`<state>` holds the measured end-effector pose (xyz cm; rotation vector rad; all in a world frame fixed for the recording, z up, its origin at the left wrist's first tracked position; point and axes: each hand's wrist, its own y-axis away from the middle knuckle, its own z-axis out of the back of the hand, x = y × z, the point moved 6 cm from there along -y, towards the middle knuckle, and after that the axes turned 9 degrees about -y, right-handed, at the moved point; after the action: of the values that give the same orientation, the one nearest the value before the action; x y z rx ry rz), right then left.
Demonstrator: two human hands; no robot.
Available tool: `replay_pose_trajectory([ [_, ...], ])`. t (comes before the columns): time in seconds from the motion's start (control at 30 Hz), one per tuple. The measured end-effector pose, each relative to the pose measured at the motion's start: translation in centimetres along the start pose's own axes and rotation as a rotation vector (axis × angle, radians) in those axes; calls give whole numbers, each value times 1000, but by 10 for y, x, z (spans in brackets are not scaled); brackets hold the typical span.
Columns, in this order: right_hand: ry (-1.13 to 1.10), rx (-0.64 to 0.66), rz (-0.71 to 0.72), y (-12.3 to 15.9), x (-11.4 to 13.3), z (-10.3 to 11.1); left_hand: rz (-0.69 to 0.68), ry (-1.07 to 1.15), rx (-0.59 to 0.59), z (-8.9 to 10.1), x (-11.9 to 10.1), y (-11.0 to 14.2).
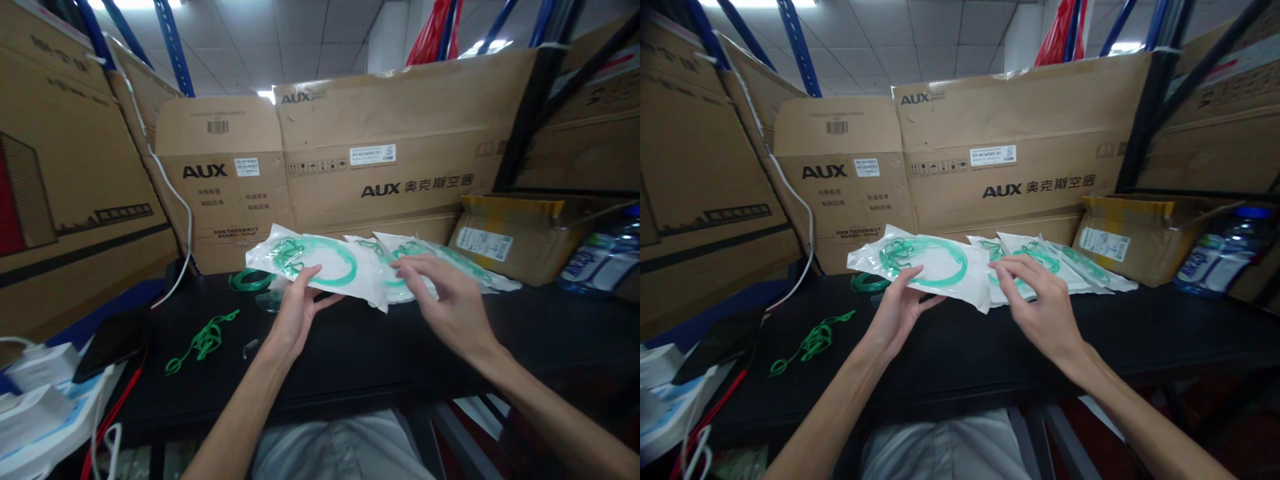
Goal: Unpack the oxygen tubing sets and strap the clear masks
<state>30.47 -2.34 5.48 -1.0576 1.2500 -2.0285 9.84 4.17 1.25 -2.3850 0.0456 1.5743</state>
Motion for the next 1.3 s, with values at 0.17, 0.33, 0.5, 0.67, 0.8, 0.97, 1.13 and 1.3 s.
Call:
replay_pose_trajectory([
  [0.17,-360,-15,-613,8,-58,-3,-61,-74,-6,4,-8,-1],
  [0.33,-699,-29,-841,21,-71,-24,-59,-162,25,2,-7,1],
  [0.5,-880,-31,-987,25,-64,-38,-40,-221,34,3,-5,3],
  [0.67,-1184,45,-1130,27,-59,-58,-4,-310,102,3,1,-2],
  [0.8,-1304,64,-1124,24,-64,-68,60,-357,142,6,6,-4],
  [0.97,-1240,169,-1097,20,-70,-74,50,-364,155,16,1,-2],
  [1.13,-1124,127,-1045,16,-81,-65,82,-366,-67,50,-8,-8],
  [1.3,-1024,138,-1097,15,-92,-60,49,-327,-178,62,-14,-23],
])
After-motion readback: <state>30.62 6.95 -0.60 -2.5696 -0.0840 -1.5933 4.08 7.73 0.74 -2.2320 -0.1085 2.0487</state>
